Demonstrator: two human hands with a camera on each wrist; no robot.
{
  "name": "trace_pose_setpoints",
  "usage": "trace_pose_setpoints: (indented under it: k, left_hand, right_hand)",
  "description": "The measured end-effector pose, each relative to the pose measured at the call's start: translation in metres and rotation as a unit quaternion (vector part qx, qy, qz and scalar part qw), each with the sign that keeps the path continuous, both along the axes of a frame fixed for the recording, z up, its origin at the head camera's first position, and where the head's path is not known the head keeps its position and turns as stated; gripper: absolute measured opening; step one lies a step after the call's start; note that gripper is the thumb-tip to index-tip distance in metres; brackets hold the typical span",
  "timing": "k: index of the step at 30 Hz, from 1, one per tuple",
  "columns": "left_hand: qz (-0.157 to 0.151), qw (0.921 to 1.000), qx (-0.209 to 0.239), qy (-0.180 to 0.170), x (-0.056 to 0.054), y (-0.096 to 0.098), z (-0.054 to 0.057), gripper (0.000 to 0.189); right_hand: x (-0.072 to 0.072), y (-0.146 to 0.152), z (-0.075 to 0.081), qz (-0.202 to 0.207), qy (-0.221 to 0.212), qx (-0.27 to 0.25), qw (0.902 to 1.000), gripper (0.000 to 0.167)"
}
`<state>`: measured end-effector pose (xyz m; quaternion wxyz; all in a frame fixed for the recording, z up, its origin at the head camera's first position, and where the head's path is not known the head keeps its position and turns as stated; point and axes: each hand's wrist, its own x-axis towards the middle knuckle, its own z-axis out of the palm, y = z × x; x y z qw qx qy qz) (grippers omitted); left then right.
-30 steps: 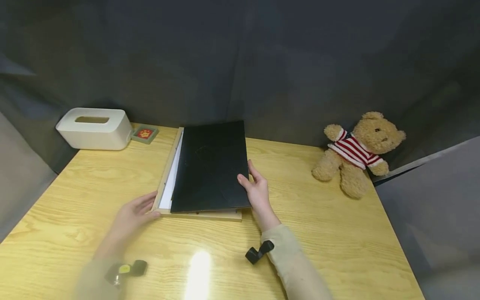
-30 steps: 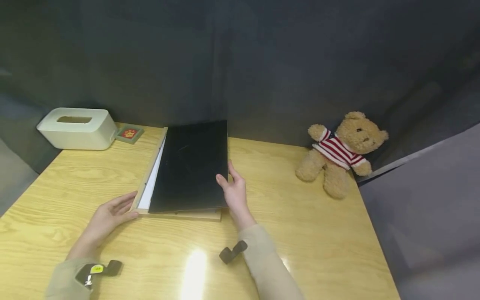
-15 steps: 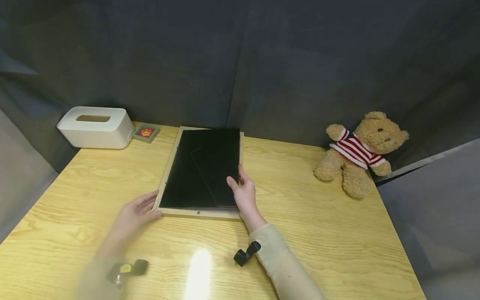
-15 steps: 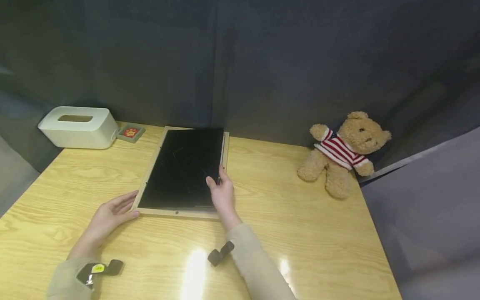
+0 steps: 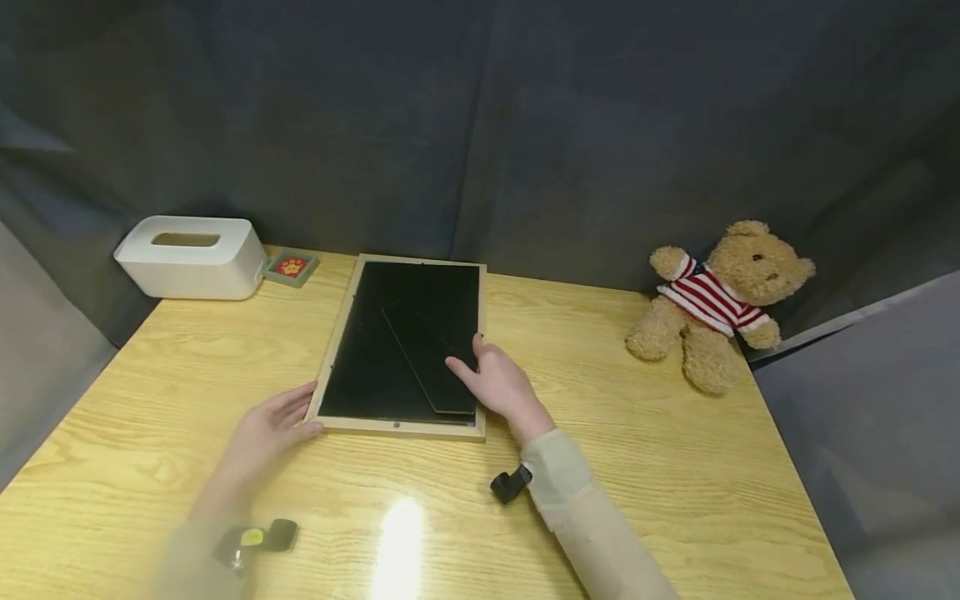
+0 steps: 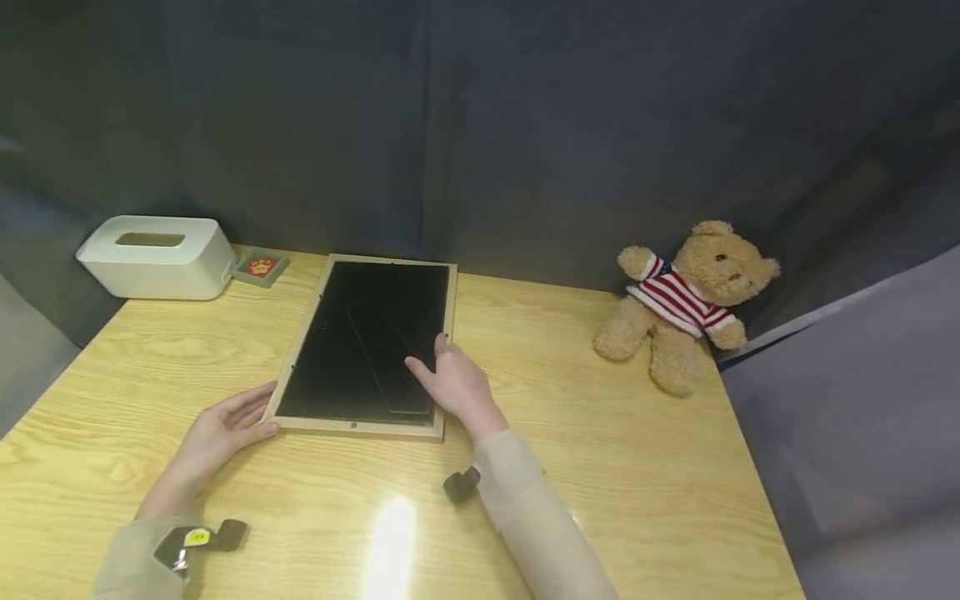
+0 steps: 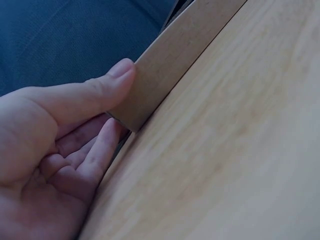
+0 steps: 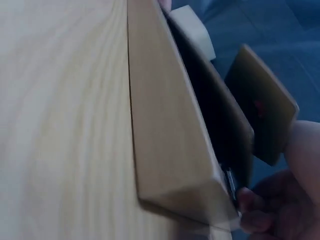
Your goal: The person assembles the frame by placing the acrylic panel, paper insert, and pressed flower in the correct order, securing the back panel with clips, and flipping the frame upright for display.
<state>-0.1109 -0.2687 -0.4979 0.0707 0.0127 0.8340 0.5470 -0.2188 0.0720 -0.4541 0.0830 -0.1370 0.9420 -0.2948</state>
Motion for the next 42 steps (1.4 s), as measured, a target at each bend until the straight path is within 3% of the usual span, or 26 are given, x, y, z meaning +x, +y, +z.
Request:
trace_pose_setpoints:
  k: [2, 8, 14, 20, 24, 28, 37, 42]
  left_hand:
    - [0.001, 1.0000, 0.002, -0.001, 0.000, 0.000, -0.001, 0.073]
    - [0.004, 0.9999, 0.014, -0.005, 0.000, 0.001, -0.001, 0.074]
    - [0.014, 0.9997, 0.018, -0.009, 0.001, 0.004, 0.002, 0.071]
    - [0.072, 0.9970, -0.026, -0.005, -0.009, 0.016, 0.008, 0.068]
    - [0.123, 0.9912, -0.042, -0.024, -0.015, 0.023, 0.010, 0.068]
    - [0.151, 0.9866, -0.059, -0.014, -0.017, 0.028, 0.008, 0.063]
    - [0.156, 0.9861, -0.057, -0.002, -0.019, 0.032, 0.012, 0.059]
    - [0.137, 0.9889, -0.058, 0.003, -0.018, 0.033, 0.015, 0.057]
  right_hand:
    - [-0.002, 0.002, 0.001, 0.016, -0.006, 0.030, 0.9994, 0.084]
    - [-0.005, 0.004, 0.000, 0.038, -0.022, 0.056, 0.9975, 0.080]
    - [-0.003, 0.001, -0.005, 0.020, 0.013, 0.080, 0.9965, 0.079]
    - [0.000, -0.002, -0.009, -0.002, 0.054, 0.090, 0.9945, 0.080]
    - [0.000, -0.004, -0.012, -0.008, 0.059, 0.094, 0.9938, 0.081]
    - [0.000, -0.004, -0.015, -0.008, 0.063, 0.090, 0.9939, 0.080]
    - [0.001, -0.005, -0.015, -0.010, 0.074, 0.088, 0.9934, 0.079]
    - [0.007, -0.005, -0.014, 0.006, 0.132, 0.099, 0.9862, 0.069]
